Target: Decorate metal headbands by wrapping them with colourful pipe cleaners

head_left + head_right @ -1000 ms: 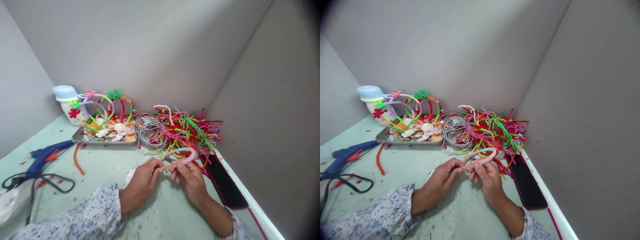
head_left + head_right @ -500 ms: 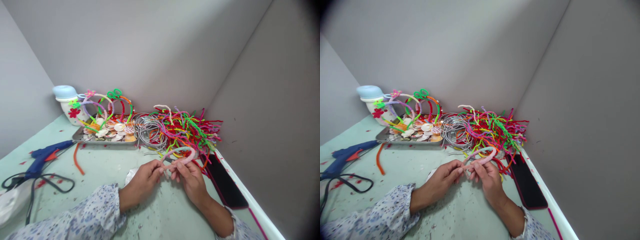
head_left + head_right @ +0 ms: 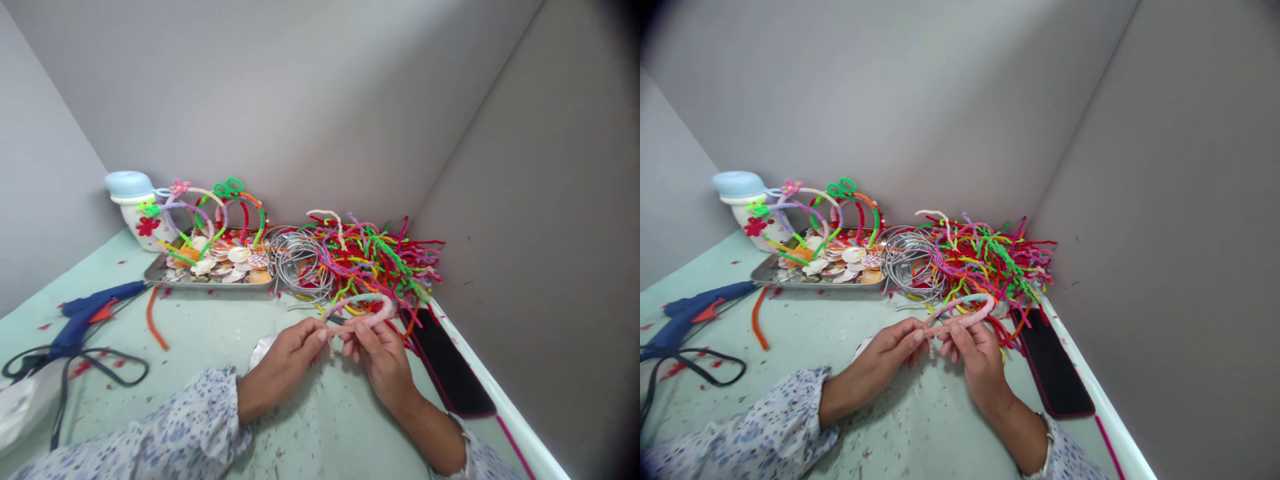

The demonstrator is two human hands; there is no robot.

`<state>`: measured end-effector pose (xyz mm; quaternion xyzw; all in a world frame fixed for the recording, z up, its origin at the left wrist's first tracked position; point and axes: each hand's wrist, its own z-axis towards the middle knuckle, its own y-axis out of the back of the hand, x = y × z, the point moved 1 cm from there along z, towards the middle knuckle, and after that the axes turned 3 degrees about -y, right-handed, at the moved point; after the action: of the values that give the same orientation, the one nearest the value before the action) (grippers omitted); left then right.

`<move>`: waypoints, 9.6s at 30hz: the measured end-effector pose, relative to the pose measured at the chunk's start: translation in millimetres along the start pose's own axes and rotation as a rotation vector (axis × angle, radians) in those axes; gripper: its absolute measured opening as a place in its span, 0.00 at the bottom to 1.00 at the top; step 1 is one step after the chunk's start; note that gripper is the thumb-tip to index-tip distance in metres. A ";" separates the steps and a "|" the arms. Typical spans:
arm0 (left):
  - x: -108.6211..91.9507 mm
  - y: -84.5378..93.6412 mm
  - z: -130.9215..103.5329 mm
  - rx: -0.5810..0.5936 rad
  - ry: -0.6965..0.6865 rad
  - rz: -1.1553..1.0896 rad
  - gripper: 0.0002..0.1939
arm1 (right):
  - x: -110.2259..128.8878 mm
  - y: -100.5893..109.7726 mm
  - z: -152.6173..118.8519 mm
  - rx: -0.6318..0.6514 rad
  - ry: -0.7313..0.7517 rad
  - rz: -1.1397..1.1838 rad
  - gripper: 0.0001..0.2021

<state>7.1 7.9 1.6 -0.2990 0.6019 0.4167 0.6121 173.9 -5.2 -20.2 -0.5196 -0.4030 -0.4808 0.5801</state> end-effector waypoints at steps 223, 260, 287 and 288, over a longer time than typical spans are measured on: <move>0.8 -5.6 -3.4 -0.074 -0.058 0.196 0.05 | 7.3 -5.6 -1.9 0.067 -0.078 -0.134 0.12; 2.7 -2.3 6.2 -0.101 0.152 -0.278 0.10 | -1.1 1.0 0.5 0.065 -0.092 -0.135 0.11; -15.3 -1.7 -8.8 -0.404 -0.235 0.360 0.04 | 2.0 -2.3 -0.6 -0.019 -0.087 -0.057 0.12; -16.1 -1.9 -9.6 -0.395 -0.288 0.419 0.04 | 2.2 -2.4 -0.6 -0.026 -0.088 -0.053 0.12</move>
<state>5.2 -3.7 16.3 -0.2196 0.4651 0.6805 0.5219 172.1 -6.0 -17.6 -0.5370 -0.4354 -0.4776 0.5422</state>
